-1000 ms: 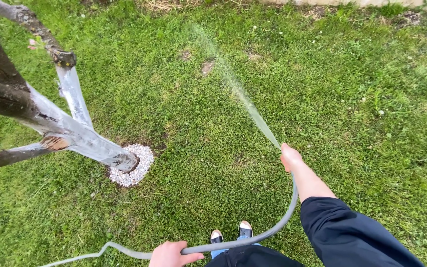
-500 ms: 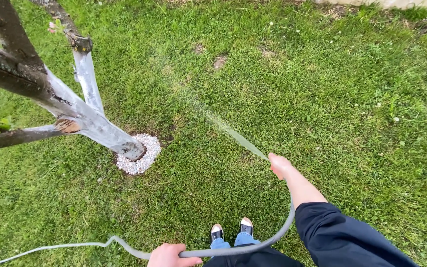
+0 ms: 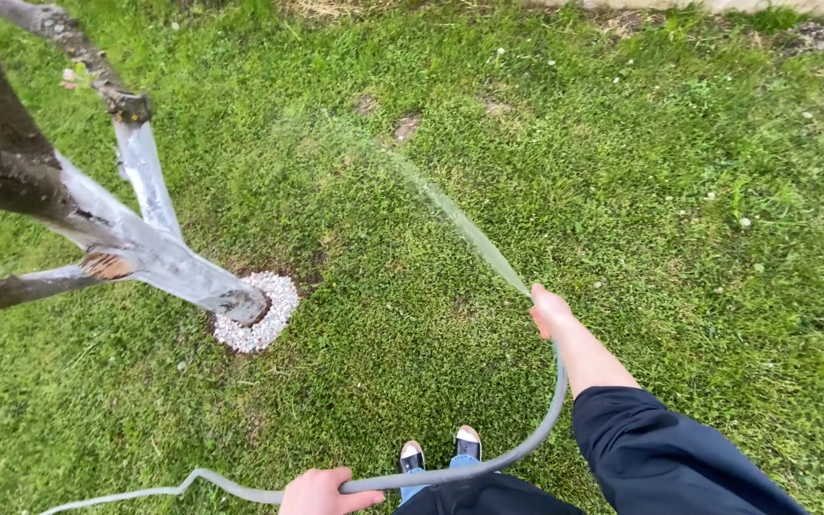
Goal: The person waters a lawn and a small tree using a hose. They direct the water stream across the grass and then focus on the base of a tree and a small plant near a fence.
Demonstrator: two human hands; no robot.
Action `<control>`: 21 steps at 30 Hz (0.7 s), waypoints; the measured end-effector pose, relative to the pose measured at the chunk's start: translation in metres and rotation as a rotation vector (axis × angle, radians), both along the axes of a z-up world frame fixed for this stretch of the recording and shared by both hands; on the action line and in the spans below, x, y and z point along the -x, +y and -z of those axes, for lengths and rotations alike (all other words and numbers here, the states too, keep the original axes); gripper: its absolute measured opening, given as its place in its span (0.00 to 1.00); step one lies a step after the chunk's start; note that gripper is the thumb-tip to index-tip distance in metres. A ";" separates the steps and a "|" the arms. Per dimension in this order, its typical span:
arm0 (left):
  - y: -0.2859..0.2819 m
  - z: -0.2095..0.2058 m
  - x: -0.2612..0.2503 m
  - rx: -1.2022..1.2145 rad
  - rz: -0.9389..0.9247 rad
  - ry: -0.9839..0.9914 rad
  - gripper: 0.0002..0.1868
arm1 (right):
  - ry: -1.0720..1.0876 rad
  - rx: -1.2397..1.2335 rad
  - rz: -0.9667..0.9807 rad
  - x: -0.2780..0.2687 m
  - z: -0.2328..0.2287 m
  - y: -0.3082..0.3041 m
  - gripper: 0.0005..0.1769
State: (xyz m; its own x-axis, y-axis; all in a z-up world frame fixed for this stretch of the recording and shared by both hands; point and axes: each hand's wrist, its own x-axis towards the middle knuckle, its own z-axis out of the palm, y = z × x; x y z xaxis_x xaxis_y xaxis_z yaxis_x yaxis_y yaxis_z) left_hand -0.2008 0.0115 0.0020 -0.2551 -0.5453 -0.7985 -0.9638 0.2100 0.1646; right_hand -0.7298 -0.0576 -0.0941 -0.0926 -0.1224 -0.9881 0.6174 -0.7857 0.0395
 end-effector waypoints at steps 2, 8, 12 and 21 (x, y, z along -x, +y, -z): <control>-0.004 0.004 0.008 -0.010 0.011 0.006 0.40 | 0.457 -0.555 -1.733 0.010 -0.006 0.005 0.29; -0.004 -0.006 0.042 0.022 0.054 -0.021 0.39 | 0.508 -0.658 -1.619 0.058 -0.015 0.040 0.32; -0.002 0.005 0.062 0.048 0.066 -0.044 0.39 | 0.567 -0.628 -1.519 0.101 0.016 0.070 0.25; 0.002 0.000 0.071 0.015 0.138 -0.026 0.39 | 0.484 -0.692 -1.313 0.111 0.025 0.145 0.27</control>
